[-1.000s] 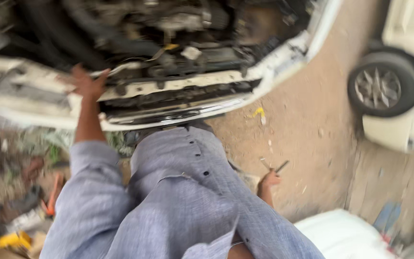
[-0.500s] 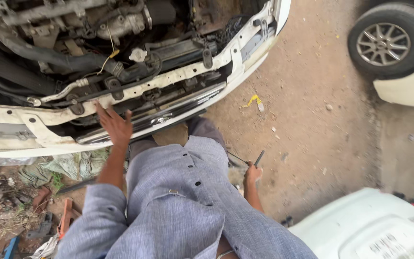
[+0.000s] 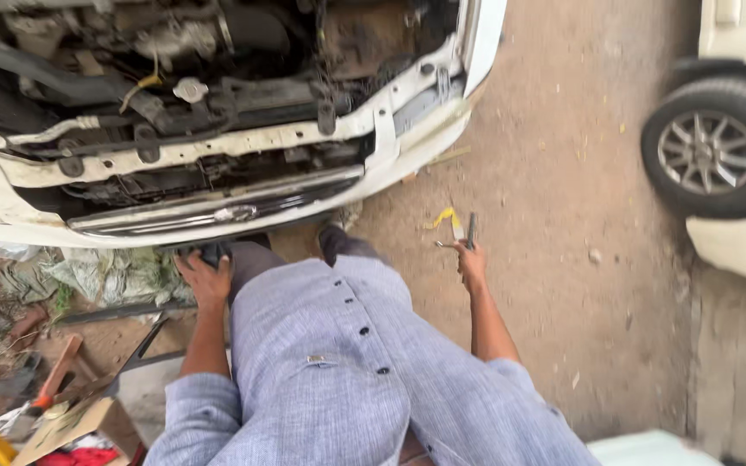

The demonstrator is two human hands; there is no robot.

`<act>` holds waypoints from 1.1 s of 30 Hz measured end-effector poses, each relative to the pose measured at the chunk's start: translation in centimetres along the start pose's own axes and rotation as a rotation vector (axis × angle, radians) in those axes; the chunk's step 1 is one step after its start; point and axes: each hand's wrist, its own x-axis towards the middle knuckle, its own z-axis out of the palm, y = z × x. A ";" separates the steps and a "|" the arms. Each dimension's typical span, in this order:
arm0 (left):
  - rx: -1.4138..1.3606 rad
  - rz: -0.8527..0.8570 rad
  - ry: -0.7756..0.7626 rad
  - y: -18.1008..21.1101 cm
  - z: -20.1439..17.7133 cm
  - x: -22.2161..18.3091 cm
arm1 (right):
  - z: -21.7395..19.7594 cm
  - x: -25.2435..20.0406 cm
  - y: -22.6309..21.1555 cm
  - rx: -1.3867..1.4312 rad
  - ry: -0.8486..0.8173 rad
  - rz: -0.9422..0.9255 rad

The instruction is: The person uses a T-handle wrench and a ratchet to loosen and tighten various bolts on a car engine and around the battery compartment.

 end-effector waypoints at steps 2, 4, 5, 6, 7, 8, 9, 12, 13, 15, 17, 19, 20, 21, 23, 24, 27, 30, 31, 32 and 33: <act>-0.007 0.028 0.024 1.0 1.0 -0.8 | -1.4 0.3 -0.6 0.146 -0.090 0.022; 0.020 0.188 0.067 1.4 1.8 -0.7 | -1.8 0.6 -0.2 0.499 -0.231 0.087; 0.028 0.204 0.038 1.6 2.1 -1.0 | -2.2 0.5 0.0 0.676 -0.298 0.122; 0.034 0.236 0.015 2.1 2.3 0.0 | -2.1 0.4 0.2 0.750 -0.300 0.120; 0.041 0.267 -0.007 2.6 2.6 1.1 | -2.0 -0.1 0.7 0.823 -0.302 0.119; 0.034 0.252 -0.068 3.1 2.8 2.2 | -1.6 -1.0 1.7 0.901 -0.297 0.126; 0.028 0.237 -0.129 3.8 3.3 3.6 | -1.0 -1.2 2.2 0.946 -0.314 0.096; 0.073 0.201 -0.315 4.9 4.4 5.1 | -0.3 -3.6 4.3 1.049 -0.294 0.080; 0.091 0.195 -0.358 5.7 4.8 6.2 | 0.1 -4.8 5.1 1.069 -0.271 0.106; 0.085 0.208 -0.380 7.3 6.7 6.9 | -0.3 -6.8 6.5 1.027 -0.217 0.151; 0.108 0.260 -0.389 8.2 7.1 8.9 | 0.3 -7.7 8.4 0.931 -0.153 0.192; 0.136 0.317 -0.430 8.4 9.2 7.4 | -0.2 -7.3 11.4 0.912 -0.095 0.212; 0.157 0.301 -0.484 8.1 9.9 6.6 | -1.0 -7.1 13.4 0.897 -0.064 0.222; 0.178 0.286 -0.538 7.9 10.3 5.7 | -2.3 -8.1 15.6 0.848 -0.034 0.296; 0.193 0.258 -0.585 9.5 10.8 6.4 | -2.9 -7.4 17.6 0.771 -0.030 0.394; 0.191 0.227 -0.609 9.7 11.1 5.3 | -3.3 -7.0 18.2 0.751 -0.005 0.397; 0.195 0.155 -0.643 10.1 11.9 3.1 | -5.4 -5.6 19.2 0.608 0.060 0.412; 0.252 0.188 -0.605 10.1 13.7 0.9 | -8.1 -2.2 18.5 0.397 0.030 0.344; 0.280 0.215 -0.583 10.4 14.3 0.8 | -9.2 -0.6 18.1 0.376 -0.017 0.292; 0.287 0.180 -0.575 10.5 14.9 0.2 | -10.9 0.6 18.1 0.345 -0.062 0.248; 0.294 0.146 -0.568 10.9 15.7 -0.5 | -12.6 1.9 17.9 0.292 -0.051 0.212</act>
